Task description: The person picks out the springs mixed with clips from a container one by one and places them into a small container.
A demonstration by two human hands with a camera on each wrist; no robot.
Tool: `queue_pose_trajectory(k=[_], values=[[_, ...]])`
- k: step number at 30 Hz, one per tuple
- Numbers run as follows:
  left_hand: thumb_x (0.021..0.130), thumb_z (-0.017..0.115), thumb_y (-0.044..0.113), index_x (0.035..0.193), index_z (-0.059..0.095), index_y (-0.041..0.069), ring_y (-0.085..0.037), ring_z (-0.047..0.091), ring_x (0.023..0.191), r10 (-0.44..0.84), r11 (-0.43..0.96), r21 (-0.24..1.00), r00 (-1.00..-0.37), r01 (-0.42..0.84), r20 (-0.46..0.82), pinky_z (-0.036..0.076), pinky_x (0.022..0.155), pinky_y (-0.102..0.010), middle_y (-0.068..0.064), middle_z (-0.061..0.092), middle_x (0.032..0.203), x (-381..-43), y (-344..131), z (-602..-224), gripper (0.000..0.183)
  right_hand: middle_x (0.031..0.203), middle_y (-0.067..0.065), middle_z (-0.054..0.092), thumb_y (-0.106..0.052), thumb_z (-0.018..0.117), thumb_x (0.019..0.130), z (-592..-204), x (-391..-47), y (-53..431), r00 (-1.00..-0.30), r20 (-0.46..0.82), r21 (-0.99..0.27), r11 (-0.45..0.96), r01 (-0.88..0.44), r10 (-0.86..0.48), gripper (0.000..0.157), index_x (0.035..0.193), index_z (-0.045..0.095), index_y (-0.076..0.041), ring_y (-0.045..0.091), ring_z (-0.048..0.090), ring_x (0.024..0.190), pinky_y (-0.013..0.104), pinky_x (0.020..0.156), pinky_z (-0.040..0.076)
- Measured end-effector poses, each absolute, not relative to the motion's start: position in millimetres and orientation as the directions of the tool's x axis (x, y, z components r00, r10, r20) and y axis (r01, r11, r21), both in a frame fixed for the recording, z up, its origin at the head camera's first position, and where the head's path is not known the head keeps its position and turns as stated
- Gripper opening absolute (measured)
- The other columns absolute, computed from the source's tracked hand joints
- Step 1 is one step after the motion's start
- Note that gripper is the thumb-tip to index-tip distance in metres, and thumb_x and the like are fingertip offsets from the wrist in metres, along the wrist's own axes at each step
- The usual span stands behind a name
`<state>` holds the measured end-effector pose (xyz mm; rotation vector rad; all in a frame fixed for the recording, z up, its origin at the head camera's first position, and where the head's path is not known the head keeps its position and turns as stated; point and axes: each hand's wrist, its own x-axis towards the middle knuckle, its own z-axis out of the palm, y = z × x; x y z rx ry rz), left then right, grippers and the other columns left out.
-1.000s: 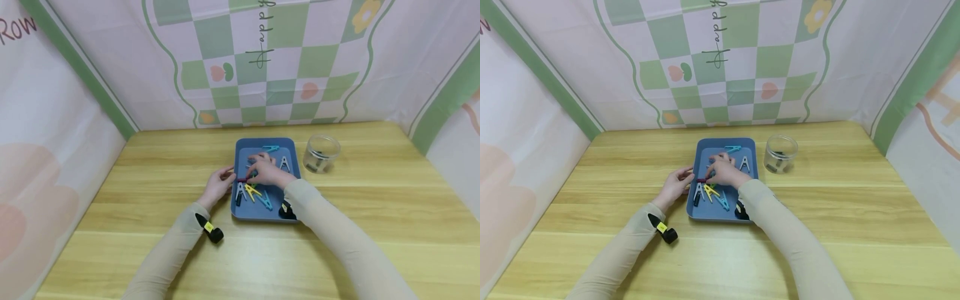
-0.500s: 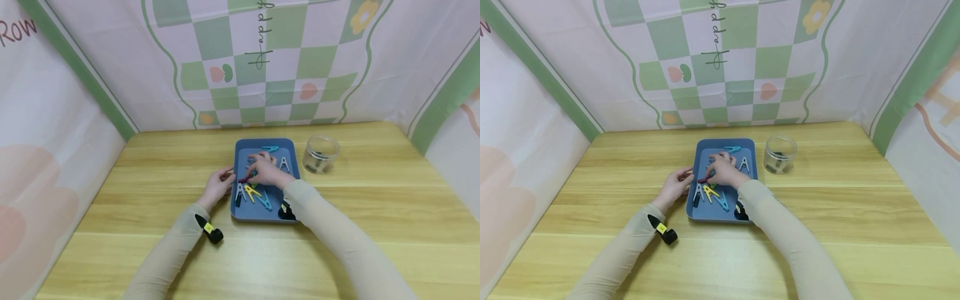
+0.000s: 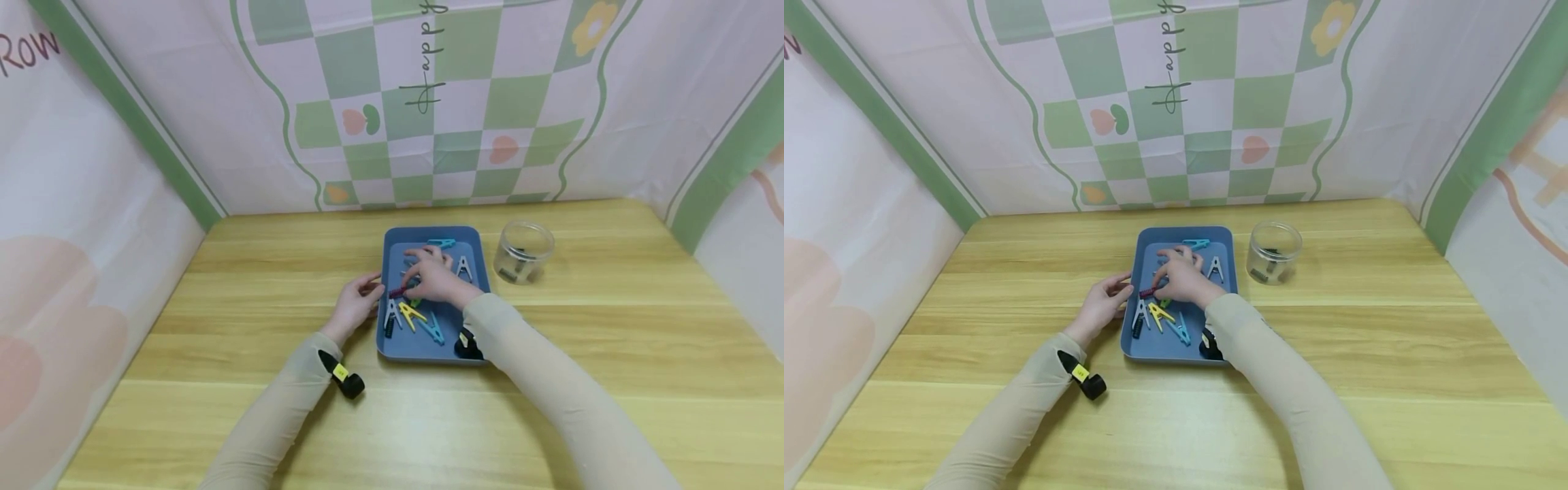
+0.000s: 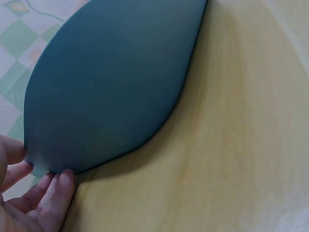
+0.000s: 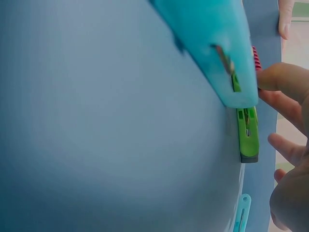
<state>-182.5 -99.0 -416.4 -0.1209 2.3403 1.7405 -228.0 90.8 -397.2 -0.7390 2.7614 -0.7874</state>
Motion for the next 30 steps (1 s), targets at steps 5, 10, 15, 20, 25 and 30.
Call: queue_pose_trajectory(k=[5, 10, 15, 20, 25, 30], values=[[0.095, 0.056, 0.019, 0.136, 0.051, 0.017, -0.027, 0.058, 0.109, 0.066, 0.298, 0.934, -0.972, -0.197, -0.226, 0.059, 0.081, -0.032, -0.014, 0.056, 0.126, -182.5, -98.7, -416.0, 0.041, 0.151, 0.012, 0.033, -0.021, 0.073, 0.080, -397.3, -228.1, 91.5, -0.863, -0.025, -0.545, 0.731, -0.412, -0.505, 0.011, 0.090, 0.076, -0.016, 0.043, 0.008, 0.138, 0.065, 0.107, 0.005], [0.096, 0.056, 0.019, 0.137, 0.050, 0.017, -0.027, 0.058, 0.108, 0.064, 0.306, 0.932, -0.972, -0.197, -0.226, 0.059, 0.080, -0.032, -0.014, 0.056, 0.126, -182.7, -98.6, -415.4, 0.042, 0.151, 0.012, 0.032, -0.021, 0.073, 0.081, -396.7, -228.2, 92.2, -0.863, -0.019, -0.553, 0.724, -0.411, -0.504, 0.011, 0.090, 0.076, -0.015, 0.043, 0.008, 0.138, 0.065, 0.107, 0.005], [0.096, 0.056, 0.019, 0.137, 0.050, 0.018, -0.026, 0.058, 0.107, 0.064, 0.305, 0.931, -0.971, -0.201, -0.231, 0.059, 0.080, -0.032, -0.013, 0.056, 0.125, -183.0, -98.5, -414.8, 0.042, 0.151, 0.012, 0.032, -0.021, 0.073, 0.081, -396.5, -228.8, 92.4, -0.865, -0.017, -0.561, 0.721, -0.406, -0.501, 0.012, 0.091, 0.076, -0.015, 0.044, 0.008, 0.138, 0.066, 0.107, 0.004], [0.096, 0.056, 0.019, 0.137, 0.050, 0.017, -0.026, 0.058, 0.108, 0.072, 0.302, 0.933, -0.971, -0.196, -0.227, 0.059, 0.080, -0.032, -0.014, 0.056, 0.125, -183.5, -99.3, -415.4, 0.042, 0.151, 0.012, 0.032, -0.021, 0.073, 0.080, -395.9, -228.8, 92.4, -0.872, -0.019, -0.572, 0.721, -0.391, -0.489, 0.014, 0.092, 0.076, -0.014, 0.045, 0.007, 0.138, 0.067, 0.108, 0.003], [0.096, 0.056, 0.019, 0.137, 0.050, 0.017, -0.026, 0.058, 0.107, 0.069, 0.295, 0.934, -0.970, -0.202, -0.232, 0.059, 0.080, -0.032, -0.013, 0.056, 0.125, -183.7, -99.1, -414.6, 0.042, 0.151, 0.011, 0.033, -0.021, 0.073, 0.081, -394.6, -229.3, 92.2, -0.879, -0.019, -0.587, 0.717, -0.376, -0.477, 0.014, 0.092, 0.076, -0.015, 0.045, 0.007, 0.138, 0.068, 0.108, 0.004], [0.095, 0.057, 0.018, 0.136, 0.051, 0.017, -0.026, 0.059, 0.107, 0.065, 0.293, 0.934, -0.971, -0.203, -0.231, 0.059, 0.079, -0.031, -0.014, 0.056, 0.125, -183.9, -98.8, -414.8, 0.042, 0.151, 0.011, 0.033, -0.021, 0.073, 0.081, -394.7, -230.7, 92.4, -0.883, -0.010, -0.592, 0.714, -0.373, -0.470, 0.013, 0.093, 0.076, -0.015, 0.046, 0.007, 0.138, 0.068, 0.108, 0.004]])
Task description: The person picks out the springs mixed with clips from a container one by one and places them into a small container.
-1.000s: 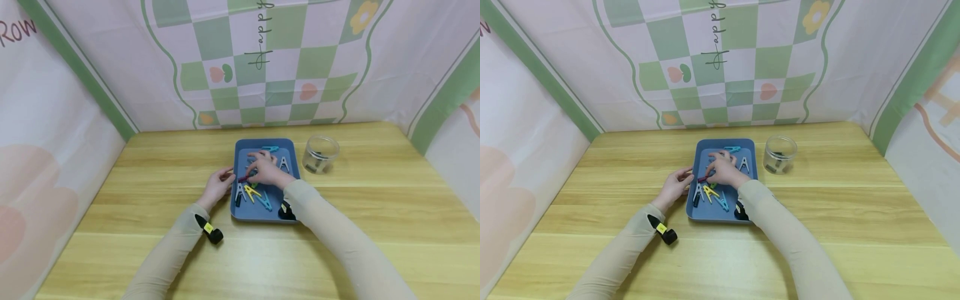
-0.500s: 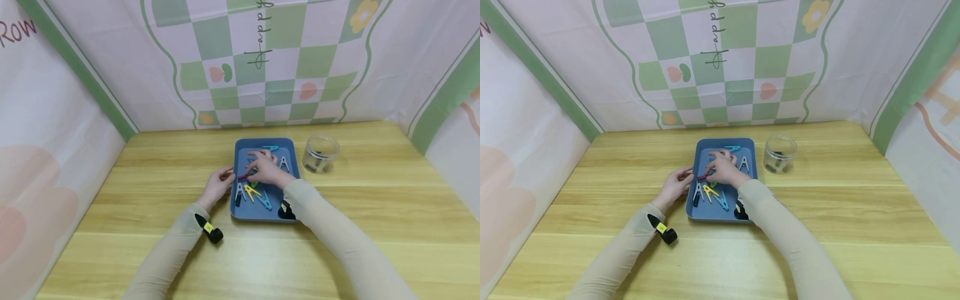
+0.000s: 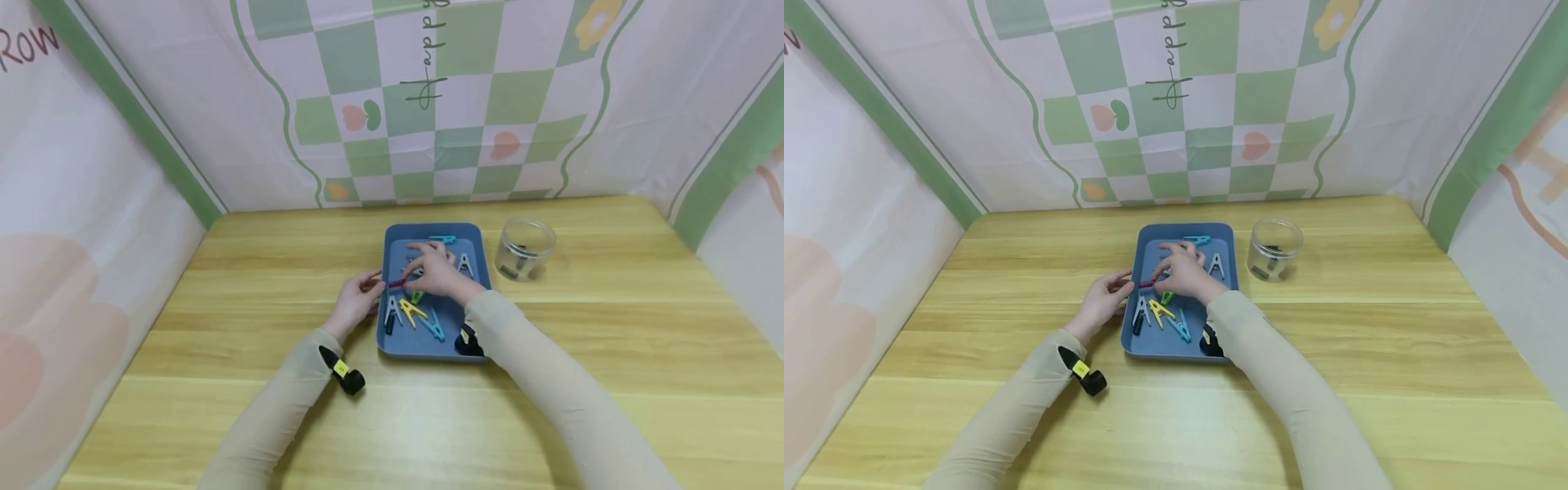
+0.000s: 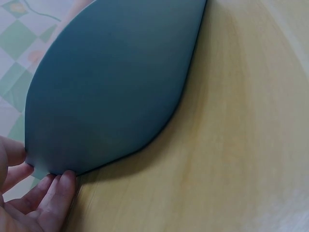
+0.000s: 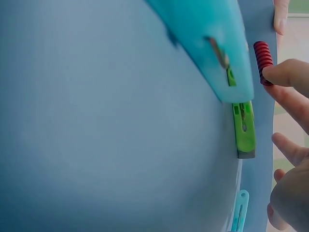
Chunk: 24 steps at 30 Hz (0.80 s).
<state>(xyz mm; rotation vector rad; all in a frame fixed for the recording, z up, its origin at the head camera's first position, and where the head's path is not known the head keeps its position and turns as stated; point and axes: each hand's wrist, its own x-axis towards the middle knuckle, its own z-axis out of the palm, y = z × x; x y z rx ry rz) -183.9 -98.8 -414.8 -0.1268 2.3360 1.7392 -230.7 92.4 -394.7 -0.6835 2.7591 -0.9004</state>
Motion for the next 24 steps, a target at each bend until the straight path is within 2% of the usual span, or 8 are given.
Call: queue_pose_trajectory(k=[14, 24], values=[[0.096, 0.056, 0.016, 0.137, 0.051, 0.016, -0.027, 0.059, 0.107, 0.061, 0.266, 0.943, -0.972, -0.201, -0.225, 0.059, 0.082, -0.032, -0.015, 0.055, 0.125, -185.1, -98.0, -417.4, 0.042, 0.151, 0.010, 0.032, -0.021, 0.072, 0.082, -393.9, -232.6, 94.4, -0.905, 0.004, -0.637, 0.697, -0.330, -0.425, 0.012, 0.091, 0.076, -0.014, 0.044, 0.006, 0.139, 0.067, 0.108, 0.002], [0.096, 0.056, 0.015, 0.137, 0.051, 0.015, -0.027, 0.058, 0.106, 0.067, 0.266, 0.944, -0.973, -0.194, -0.219, 0.059, 0.081, -0.032, -0.016, 0.056, 0.125, -184.5, -98.0, -416.8, 0.042, 0.152, 0.010, 0.031, -0.022, 0.072, 0.081, -392.2, -233.9, 93.7, -0.919, -0.002, -0.651, 0.698, -0.298, -0.394, 0.014, 0.091, 0.076, -0.014, 0.043, 0.007, 0.139, 0.066, 0.108, 0.006]])
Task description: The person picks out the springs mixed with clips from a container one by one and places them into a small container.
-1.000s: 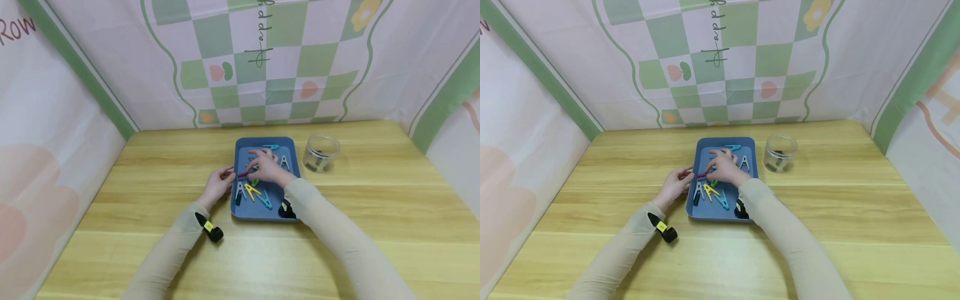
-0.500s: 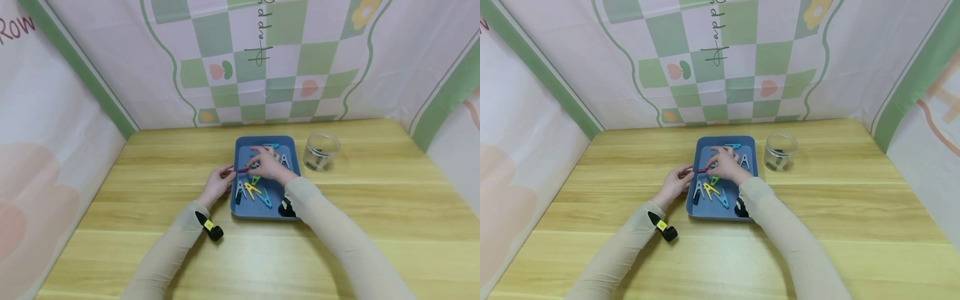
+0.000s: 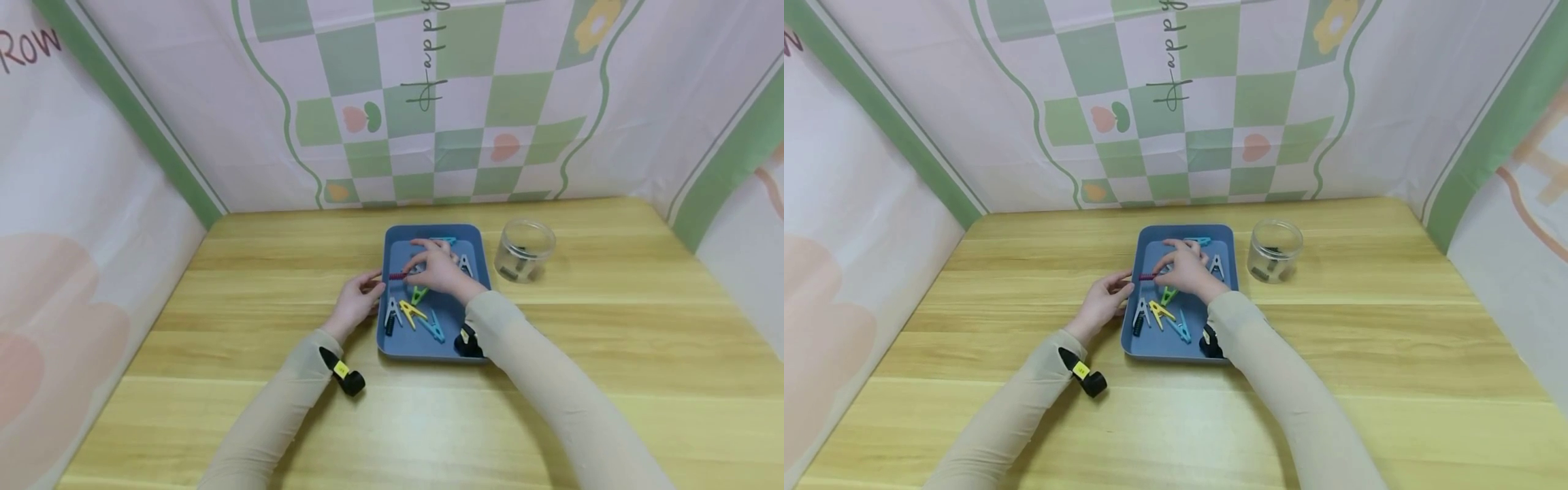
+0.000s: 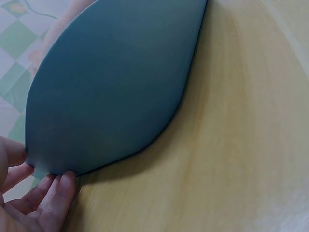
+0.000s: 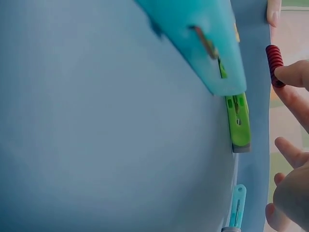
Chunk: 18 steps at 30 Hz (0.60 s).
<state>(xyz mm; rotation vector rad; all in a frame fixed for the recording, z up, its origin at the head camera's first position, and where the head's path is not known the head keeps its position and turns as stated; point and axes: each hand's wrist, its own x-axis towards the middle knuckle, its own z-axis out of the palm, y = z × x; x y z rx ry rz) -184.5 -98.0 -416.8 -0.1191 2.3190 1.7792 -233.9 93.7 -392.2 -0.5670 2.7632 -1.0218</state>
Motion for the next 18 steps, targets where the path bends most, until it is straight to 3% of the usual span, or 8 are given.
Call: queue_pose_trajectory(k=[12, 18], values=[[0.096, 0.056, 0.017, 0.136, 0.051, 0.015, -0.026, 0.058, 0.106, 0.058, 0.277, 0.941, -0.974, -0.197, -0.221, 0.059, 0.080, -0.032, -0.015, 0.056, 0.125, -184.0, -97.7, -416.4, 0.041, 0.152, 0.008, 0.030, -0.021, 0.071, 0.082, -389.0, -234.8, 96.4, -0.934, -0.021, -0.692, 0.679, -0.244, -0.357, 0.014, 0.092, 0.075, -0.012, 0.042, 0.008, 0.139, 0.069, 0.109, 0.003], [0.096, 0.056, 0.016, 0.137, 0.051, 0.014, -0.026, 0.058, 0.106, 0.059, 0.278, 0.941, -0.974, -0.195, -0.220, 0.059, 0.081, -0.033, -0.016, 0.056, 0.125, -184.1, -97.7, -415.9, 0.041, 0.152, 0.005, 0.031, -0.025, 0.071, 0.082, -386.0, -237.1, 98.2, -0.940, -0.032, -0.685, 0.692, -0.226, -0.339, 0.015, 0.092, 0.076, -0.014, 0.039, 0.010, 0.139, 0.069, 0.108, 0.007]])
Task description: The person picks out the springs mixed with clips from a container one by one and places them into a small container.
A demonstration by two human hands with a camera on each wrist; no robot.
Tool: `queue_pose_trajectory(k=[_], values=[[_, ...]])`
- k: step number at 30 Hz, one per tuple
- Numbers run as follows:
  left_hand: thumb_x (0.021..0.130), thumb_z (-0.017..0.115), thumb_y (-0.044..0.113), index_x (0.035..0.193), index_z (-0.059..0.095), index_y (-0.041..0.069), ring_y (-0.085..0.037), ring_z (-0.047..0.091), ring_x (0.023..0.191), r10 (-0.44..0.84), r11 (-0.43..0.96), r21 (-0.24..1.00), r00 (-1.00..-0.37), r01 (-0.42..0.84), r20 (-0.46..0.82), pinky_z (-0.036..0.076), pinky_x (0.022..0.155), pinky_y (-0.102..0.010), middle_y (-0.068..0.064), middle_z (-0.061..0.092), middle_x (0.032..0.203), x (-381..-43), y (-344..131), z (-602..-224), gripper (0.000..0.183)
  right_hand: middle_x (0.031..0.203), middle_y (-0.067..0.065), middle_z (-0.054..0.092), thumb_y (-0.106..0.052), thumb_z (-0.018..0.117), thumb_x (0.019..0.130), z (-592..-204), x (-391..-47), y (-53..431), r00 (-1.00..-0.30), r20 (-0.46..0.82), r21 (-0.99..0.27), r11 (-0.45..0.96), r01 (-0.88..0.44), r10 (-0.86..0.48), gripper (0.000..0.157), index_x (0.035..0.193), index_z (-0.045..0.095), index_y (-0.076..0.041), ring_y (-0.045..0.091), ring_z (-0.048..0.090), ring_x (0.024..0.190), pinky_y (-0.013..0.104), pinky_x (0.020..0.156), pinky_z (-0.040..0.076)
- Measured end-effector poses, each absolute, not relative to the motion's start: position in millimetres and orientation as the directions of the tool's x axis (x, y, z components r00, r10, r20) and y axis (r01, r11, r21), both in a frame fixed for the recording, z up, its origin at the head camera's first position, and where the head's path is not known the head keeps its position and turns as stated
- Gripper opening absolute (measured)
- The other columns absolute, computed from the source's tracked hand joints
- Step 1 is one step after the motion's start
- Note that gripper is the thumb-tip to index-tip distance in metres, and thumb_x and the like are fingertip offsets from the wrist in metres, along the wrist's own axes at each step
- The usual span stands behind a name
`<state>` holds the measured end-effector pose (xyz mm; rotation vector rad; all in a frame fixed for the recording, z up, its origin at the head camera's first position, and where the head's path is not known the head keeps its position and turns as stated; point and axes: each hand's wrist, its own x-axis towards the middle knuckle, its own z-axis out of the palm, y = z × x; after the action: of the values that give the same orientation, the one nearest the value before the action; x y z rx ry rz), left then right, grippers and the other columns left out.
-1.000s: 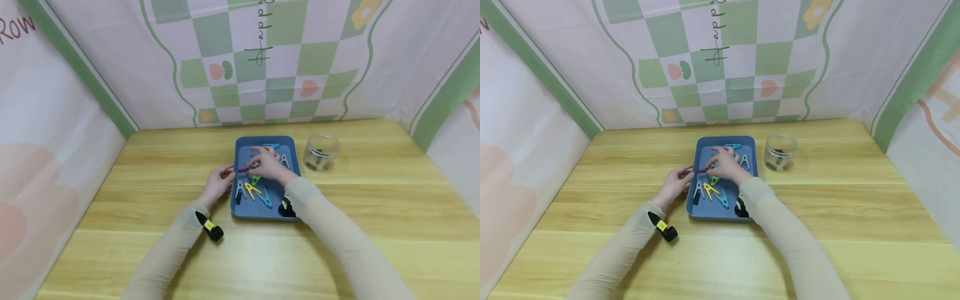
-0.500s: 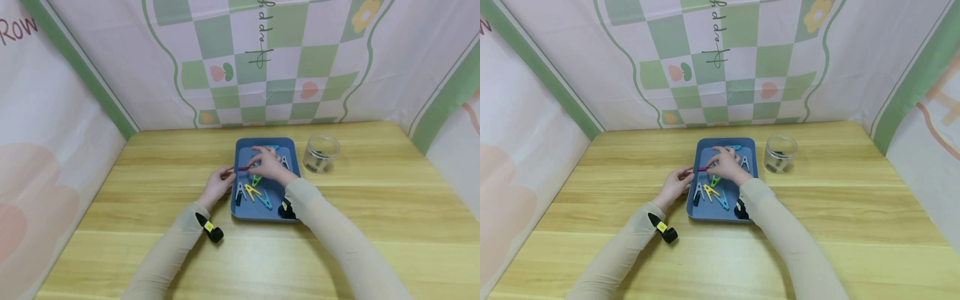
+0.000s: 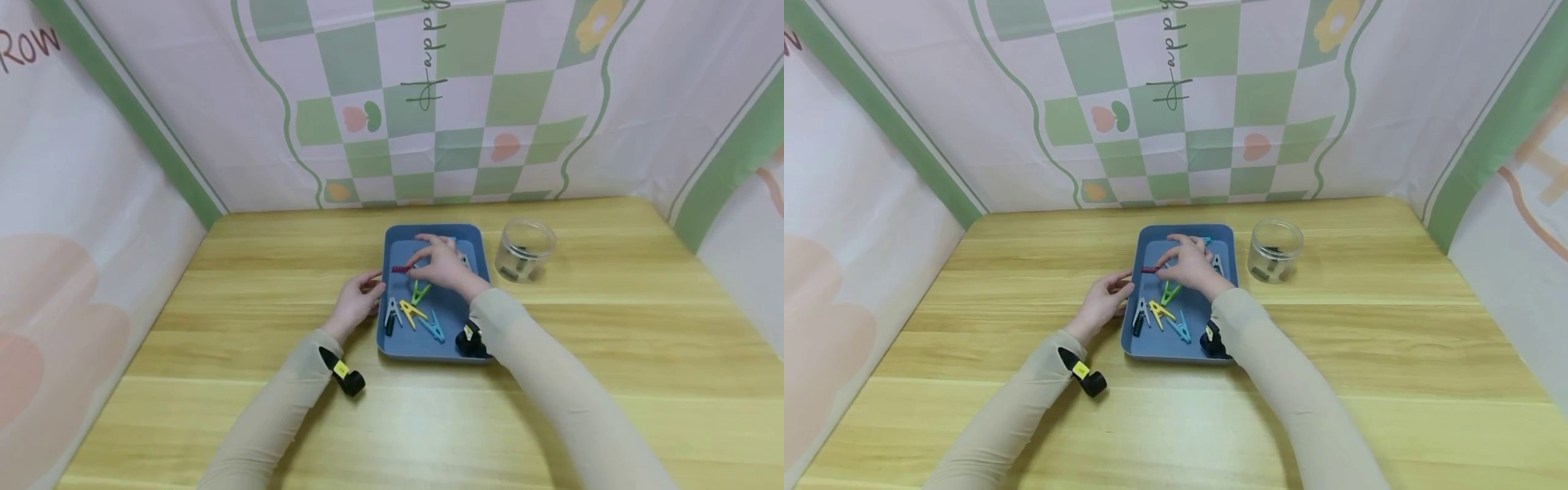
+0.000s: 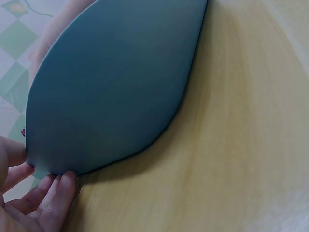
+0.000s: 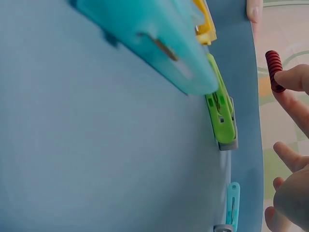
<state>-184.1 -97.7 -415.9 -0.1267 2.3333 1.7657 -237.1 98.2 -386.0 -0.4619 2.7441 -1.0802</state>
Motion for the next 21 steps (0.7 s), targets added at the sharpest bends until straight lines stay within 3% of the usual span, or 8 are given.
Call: queue_pose_trajectory(k=[21], values=[[0.095, 0.056, 0.017, 0.136, 0.051, 0.016, -0.026, 0.058, 0.108, 0.045, 0.284, 0.936, -0.973, -0.206, -0.228, 0.059, 0.081, -0.032, -0.014, 0.056, 0.125, -184.4, -97.6, -416.5, 0.041, 0.152, 0.006, 0.030, -0.024, 0.072, 0.082, -364.5, -234.1, 108.2, -0.940, -0.023, -0.691, 0.685, -0.231, -0.341, 0.017, 0.094, 0.075, -0.012, 0.038, 0.008, 0.140, 0.067, 0.110, 0.005]])
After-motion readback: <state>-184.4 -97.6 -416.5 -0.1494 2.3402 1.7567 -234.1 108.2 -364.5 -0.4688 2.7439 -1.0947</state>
